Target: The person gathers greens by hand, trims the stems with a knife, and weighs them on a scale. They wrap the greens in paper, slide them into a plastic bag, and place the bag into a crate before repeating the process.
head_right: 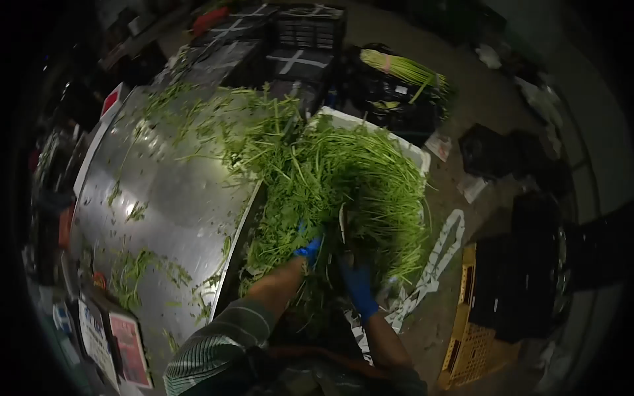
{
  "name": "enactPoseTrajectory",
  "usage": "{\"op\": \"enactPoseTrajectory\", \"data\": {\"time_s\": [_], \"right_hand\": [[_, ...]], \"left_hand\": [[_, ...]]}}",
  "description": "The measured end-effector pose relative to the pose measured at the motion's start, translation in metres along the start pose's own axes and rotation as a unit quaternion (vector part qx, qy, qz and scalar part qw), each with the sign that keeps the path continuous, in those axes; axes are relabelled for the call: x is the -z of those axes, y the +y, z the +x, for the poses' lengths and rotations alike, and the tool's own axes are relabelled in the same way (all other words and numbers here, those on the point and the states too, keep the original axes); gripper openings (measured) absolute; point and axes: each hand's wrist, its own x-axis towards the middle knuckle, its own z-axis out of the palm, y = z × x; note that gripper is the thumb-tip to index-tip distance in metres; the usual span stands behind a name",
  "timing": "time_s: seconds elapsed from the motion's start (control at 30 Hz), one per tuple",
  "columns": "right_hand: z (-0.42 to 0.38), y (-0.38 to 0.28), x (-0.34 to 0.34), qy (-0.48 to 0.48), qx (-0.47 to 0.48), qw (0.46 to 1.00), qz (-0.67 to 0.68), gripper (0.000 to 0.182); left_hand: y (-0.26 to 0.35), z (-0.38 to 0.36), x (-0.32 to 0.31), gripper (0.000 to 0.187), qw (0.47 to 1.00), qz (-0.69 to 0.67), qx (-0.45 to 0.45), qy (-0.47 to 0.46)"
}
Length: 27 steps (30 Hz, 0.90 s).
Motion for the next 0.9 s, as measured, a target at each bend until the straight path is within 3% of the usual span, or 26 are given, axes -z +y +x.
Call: {"op": "enactPoseTrajectory", "data": {"time_s": [0.03,0.13,0.2,0.23,0.27,0.3,0.33,0.4,0.47,0.53,0.6,0.63,0.67,0.7,0.73,0.77,0.8,0.87,0.9], "right_hand": [[-0.005,-0.014,0.010,-0.031,0.006,0.999,0.014,0.039],[-0.003,-0.040,0.039,-0.076,-0.096,0.986,0.115,0.040],[0.005,-0.044,0.035,-0.024,-0.074,0.985,0.157,0.041],[0.016,-0.037,0.027,-0.076,-0.065,0.982,0.159,0.041],[0.032,-0.025,0.013,-0.163,-0.120,0.947,0.249,0.043],[0.038,-0.038,-0.004,-0.237,-0.178,0.896,0.330,0.046],[0.038,-0.052,-0.019,-0.261,-0.173,0.889,0.333,0.046],[0.028,-0.129,-0.045,-0.372,-0.109,0.904,0.183,0.041],[0.013,-0.152,-0.091,-0.447,-0.031,0.880,0.157,0.033],[-0.011,-0.157,-0.154,-0.504,0.145,0.849,0.066,0.027],[-0.059,-0.165,-0.216,-0.520,0.383,0.762,-0.053,0.029],[-0.093,-0.161,-0.246,-0.612,0.301,0.727,-0.081,0.047],[-0.115,-0.185,-0.237,-0.607,0.454,0.649,0.067,0.052],[-0.151,-0.169,-0.272,-0.652,0.476,0.590,-0.003,0.057],[-0.156,-0.192,-0.263,-0.685,0.425,0.590,0.035,0.059],[-0.154,-0.215,-0.250,-0.713,0.369,0.592,0.072,0.062],[-0.159,-0.194,-0.261,-0.621,0.489,0.612,-0.006,0.063],[-0.116,-0.194,-0.268,-0.546,0.618,0.540,-0.169,0.059],[-0.096,-0.172,-0.285,-0.527,0.653,0.529,-0.126,0.058]], "left_hand": [[0.003,0.002,0.001,0.049,0.998,0.055,0.026,-0.025],[0.033,-0.007,0.030,0.052,0.958,0.223,0.133,-0.119],[0.063,-0.032,0.071,0.054,0.920,0.298,0.205,-0.152],[0.073,-0.051,0.089,0.055,0.927,0.290,0.219,-0.095],[0.074,-0.079,0.098,0.051,0.973,0.170,0.127,0.087],[0.085,-0.101,0.109,0.048,0.963,0.058,0.012,0.262],[0.091,-0.132,0.131,0.041,0.959,-0.018,0.009,0.284],[0.097,-0.200,0.164,0.031,0.922,-0.014,-0.014,0.386],[0.094,-0.264,0.186,0.028,0.883,0.044,-0.048,0.465],[0.102,-0.307,0.205,0.027,0.852,0.101,-0.030,0.513],[0.119,-0.318,0.236,0.025,0.835,0.130,-0.019,0.535],[0.116,-0.316,0.255,0.027,0.825,0.136,-0.034,0.548],[0.113,-0.313,0.275,0.031,0.828,0.102,-0.035,0.550],[0.096,-0.310,0.299,0.035,0.842,0.083,-0.018,0.533],[0.067,-0.305,0.320,0.037,0.838,0.051,-0.005,0.543],[0.047,-0.304,0.346,0.041,0.835,0.054,0.097,0.539],[0.004,-0.307,0.372,0.047,0.827,0.115,0.104,0.541],[-0.077,-0.317,0.424,0.055,0.778,0.278,0.187,0.532],[-0.107,-0.322,0.446,0.059,0.739,0.337,0.273,0.515]]}}
